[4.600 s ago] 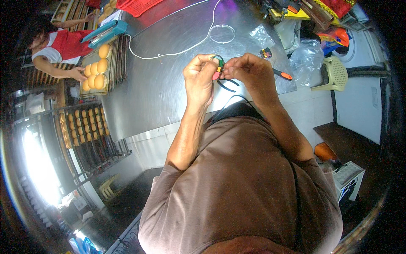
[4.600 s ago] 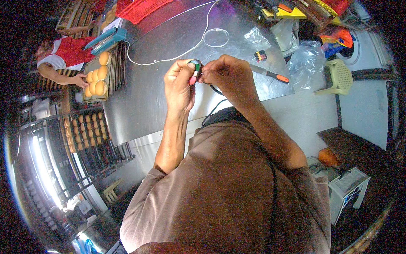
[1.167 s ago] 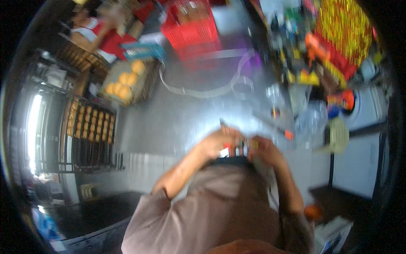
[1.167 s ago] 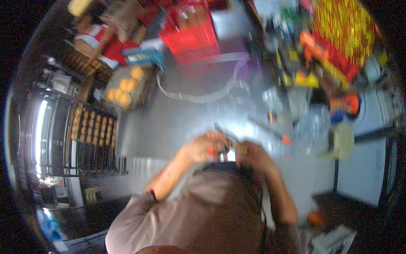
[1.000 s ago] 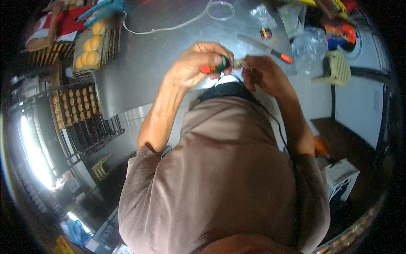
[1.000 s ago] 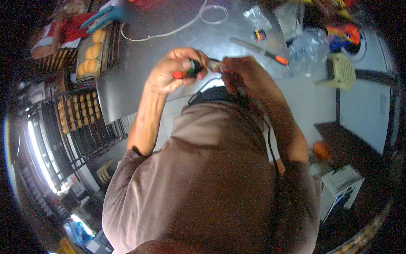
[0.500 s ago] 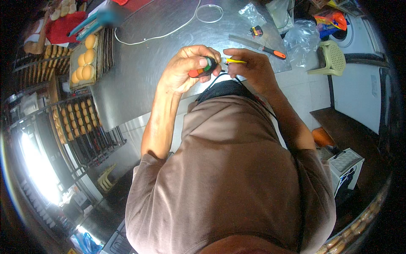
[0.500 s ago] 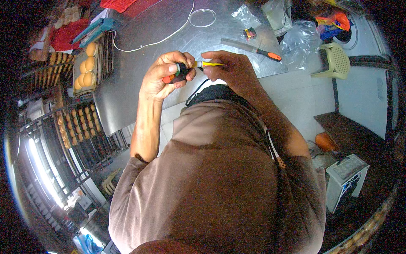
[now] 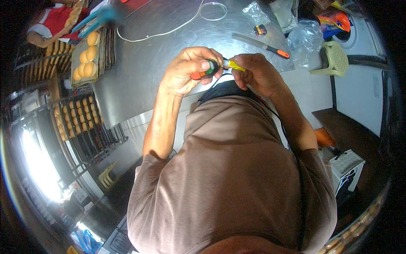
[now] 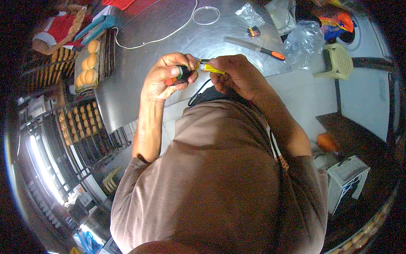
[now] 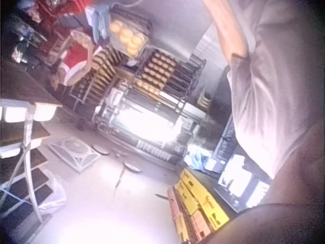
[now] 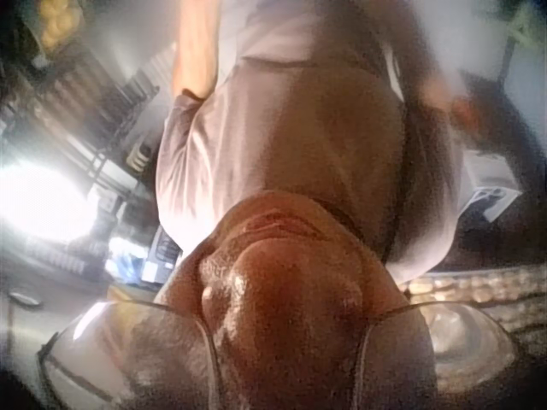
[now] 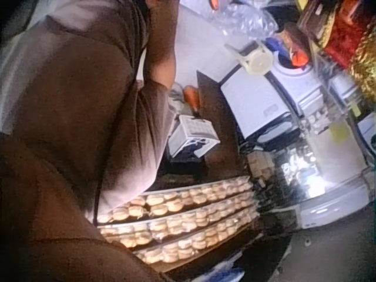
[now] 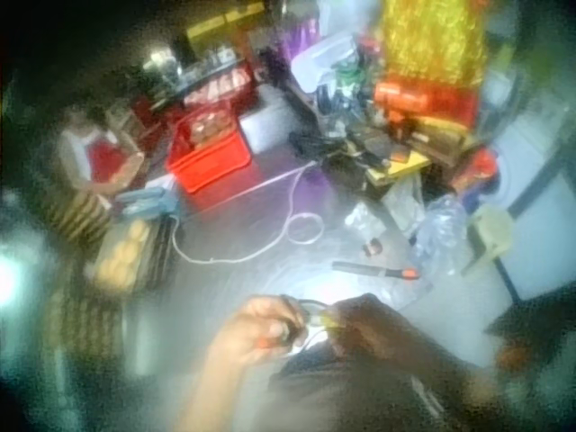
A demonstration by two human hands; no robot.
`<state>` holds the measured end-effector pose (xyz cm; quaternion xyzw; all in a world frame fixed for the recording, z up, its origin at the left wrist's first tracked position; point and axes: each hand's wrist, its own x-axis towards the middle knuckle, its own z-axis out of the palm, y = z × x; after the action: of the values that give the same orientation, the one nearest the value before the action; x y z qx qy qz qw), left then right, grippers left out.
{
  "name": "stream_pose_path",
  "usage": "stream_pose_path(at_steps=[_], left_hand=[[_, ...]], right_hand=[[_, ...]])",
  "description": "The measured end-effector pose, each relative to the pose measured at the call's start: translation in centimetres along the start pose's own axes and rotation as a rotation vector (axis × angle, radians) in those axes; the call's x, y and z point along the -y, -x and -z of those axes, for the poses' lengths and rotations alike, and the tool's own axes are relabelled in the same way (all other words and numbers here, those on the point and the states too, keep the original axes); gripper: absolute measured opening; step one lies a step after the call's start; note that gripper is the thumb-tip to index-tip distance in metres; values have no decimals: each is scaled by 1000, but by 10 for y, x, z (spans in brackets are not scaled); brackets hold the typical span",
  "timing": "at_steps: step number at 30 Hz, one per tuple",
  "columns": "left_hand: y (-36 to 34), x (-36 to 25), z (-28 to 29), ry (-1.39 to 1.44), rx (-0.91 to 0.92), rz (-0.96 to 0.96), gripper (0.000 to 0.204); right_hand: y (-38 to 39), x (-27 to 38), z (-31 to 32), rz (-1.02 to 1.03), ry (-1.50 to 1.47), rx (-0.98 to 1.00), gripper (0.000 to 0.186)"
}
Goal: The person works on a small electronic component, using pliers to strip wire insulation and a screwdriver to tighten connections. They handle a red and green circular device and a white cable throughout the process.
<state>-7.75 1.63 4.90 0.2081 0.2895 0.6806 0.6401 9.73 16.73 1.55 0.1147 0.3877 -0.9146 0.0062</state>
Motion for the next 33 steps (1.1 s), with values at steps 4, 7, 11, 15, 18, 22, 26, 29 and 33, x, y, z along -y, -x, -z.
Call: stream_pose_path(at_steps=[4, 7, 11, 15, 18, 22, 26, 29, 33], left_hand=[[1, 0, 1, -166, -10, -5, 23], [1, 0, 2, -187, -28, -5, 17], [1, -2, -6, -274, -132, 26, 10], [-2, 1, -6, -361, -143, 47, 10], [-6, 2, -4, -414, -154, 75, 12], [-12, -5, -10, -536, -140, 116, 14], [-22, -11, -6, -680, -96, 132, 12], [-27, -18, -13, -730, -79, 153, 13], [-30, -22, -15, -762, -71, 146, 13]], right_hand=[[-4, -7, -13, 118, 56, -186, 30], [-4, -3, -12, 27, 24, -187, 28], [-4, -2, -6, -41, 148, -212, 25], [-8, -10, -3, 74, 183, -265, 26], [-7, -8, -3, 15, -46, -206, 26], [-9, -5, 23, -110, -127, -19, 22], [-12, -10, 17, 13, -175, -129, 21], [-11, -6, 24, -59, -202, -77, 21], [-11, -9, 26, 30, -132, -130, 20]])
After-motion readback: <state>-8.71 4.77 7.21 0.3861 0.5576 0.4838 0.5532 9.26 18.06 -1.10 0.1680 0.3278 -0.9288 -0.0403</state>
